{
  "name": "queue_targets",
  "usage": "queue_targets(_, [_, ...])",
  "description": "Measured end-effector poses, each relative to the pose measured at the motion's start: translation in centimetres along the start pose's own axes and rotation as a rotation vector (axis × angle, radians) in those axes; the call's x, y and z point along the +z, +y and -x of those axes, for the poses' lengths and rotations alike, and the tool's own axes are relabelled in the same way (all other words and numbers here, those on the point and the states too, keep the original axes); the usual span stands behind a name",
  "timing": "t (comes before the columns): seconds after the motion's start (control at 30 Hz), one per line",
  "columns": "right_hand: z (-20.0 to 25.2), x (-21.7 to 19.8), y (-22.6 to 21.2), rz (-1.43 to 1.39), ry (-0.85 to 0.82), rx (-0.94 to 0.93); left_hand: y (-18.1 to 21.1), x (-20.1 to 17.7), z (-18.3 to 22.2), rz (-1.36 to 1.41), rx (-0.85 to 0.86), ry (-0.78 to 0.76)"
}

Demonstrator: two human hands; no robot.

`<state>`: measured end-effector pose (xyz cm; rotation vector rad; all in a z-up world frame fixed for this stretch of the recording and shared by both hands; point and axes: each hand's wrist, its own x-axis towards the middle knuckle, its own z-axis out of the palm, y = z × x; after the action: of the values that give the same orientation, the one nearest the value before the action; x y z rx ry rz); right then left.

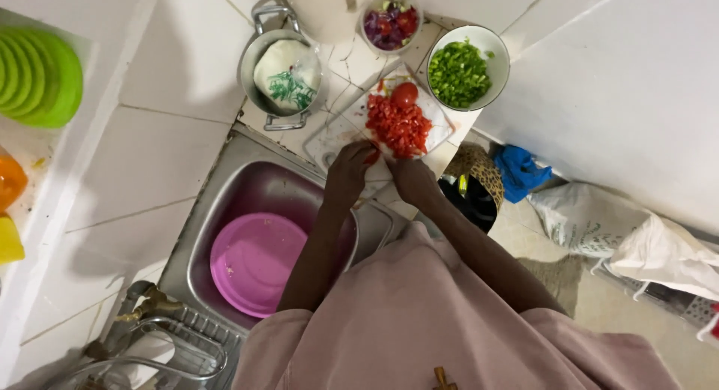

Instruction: Dicing a tomato on a cutting board next to a sink in a kitchen area.

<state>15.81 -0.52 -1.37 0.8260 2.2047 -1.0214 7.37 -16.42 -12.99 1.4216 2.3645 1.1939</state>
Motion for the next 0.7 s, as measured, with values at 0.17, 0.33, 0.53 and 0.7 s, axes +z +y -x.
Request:
queue_targets(0.17, [3.7, -1.1, -0.4, -0.043, 0.062, 0.079, 0.5, -1.2, -0.3, 0.012, 0.005, -0.027])
queue_targets(0.33, [3.6, 3.6, 6.8, 0.009, 0.123, 0.029, 0.8, -1.4, 0.2, 0.04, -0.011, -0.01])
queue_targets(0.53, [3.8, 2.4, 6.9, -0.086, 0.148, -0.026, 1.0, -1.8, -0.1, -0.047, -0.029, -0.062])
queue_targets(0.7, [3.8, -0.2, 1.3, 0.03, 0.029, -0.107, 1.4, -2.1, -0.8, 0.012, -0.04, -0.077])
